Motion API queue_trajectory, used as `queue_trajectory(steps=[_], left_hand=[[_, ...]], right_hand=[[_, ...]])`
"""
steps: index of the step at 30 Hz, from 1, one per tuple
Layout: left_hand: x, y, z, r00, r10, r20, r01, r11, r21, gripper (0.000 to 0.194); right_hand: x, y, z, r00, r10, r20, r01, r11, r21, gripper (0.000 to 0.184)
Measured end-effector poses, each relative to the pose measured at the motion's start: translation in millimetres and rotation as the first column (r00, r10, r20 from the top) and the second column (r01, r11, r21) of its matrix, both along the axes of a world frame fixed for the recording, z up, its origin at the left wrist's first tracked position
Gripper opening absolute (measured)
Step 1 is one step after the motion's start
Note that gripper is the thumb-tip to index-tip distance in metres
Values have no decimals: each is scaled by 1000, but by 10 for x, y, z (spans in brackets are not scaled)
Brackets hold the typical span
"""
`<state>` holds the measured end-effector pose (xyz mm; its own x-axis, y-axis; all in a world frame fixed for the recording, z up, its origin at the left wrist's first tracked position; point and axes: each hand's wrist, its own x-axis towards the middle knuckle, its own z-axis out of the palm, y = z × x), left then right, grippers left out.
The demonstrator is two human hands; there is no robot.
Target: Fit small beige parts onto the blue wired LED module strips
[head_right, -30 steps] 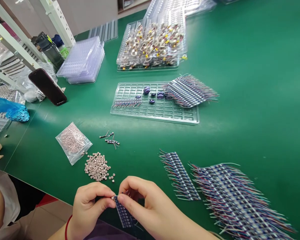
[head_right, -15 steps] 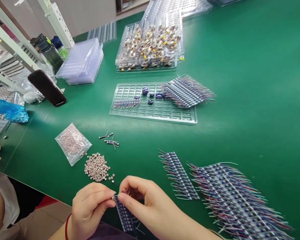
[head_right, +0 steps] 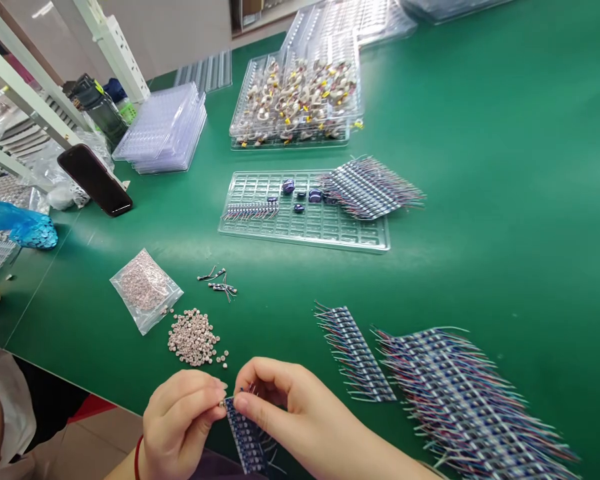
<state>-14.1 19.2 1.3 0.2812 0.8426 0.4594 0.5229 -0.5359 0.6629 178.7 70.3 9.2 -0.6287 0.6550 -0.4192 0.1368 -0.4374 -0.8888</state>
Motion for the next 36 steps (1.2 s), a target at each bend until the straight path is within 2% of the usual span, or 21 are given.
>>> queue_trajectory(steps=[3, 5, 7, 9, 12, 15, 19, 27, 36], left_hand=[[-14, -2, 4, 1000, 12, -27, -11, 998, 57, 19], [-13, -8, 14, 999, 36, 13, -37, 999, 25, 17], [-3, -24, 12, 993, 75, 87, -68, 995, -77, 12], [15, -53, -14, 976, 133, 175, -90, 968, -235, 8], [42, -101, -81, 914, 248, 320, -70, 875, -479, 18], [63, -118, -125, 840, 326, 434, -5, 804, -595, 21], [70, -90, -117, 802, 343, 490, 48, 780, -624, 21], [24, -104, -178, 791, 345, 506, 97, 746, -659, 16], [-8, -82, -198, 809, 311, 499, 107, 756, -646, 13]], right_hand=[[5, 5, 7, 1000, -3, -19, 2, 1000, -18, 28], [2, 2, 18, 1000, -11, -23, 11, 1000, -27, 26], [-6, -6, 28, 1000, -21, -13, 21, 1000, -16, 23], [-12, -16, 32, 999, -29, 13, 29, 999, 29, 21], [-16, -32, 30, 998, -39, 44, 34, 992, 122, 21], [-16, -50, 23, 997, -49, 55, 38, 980, 194, 22], [-19, -67, 8, 998, -26, 60, 11, 972, 236, 24], [-27, -52, 30, 998, 9, 60, -21, 979, 201, 25], [-43, -30, 63, 999, 7, 35, -12, 987, 158, 20]])
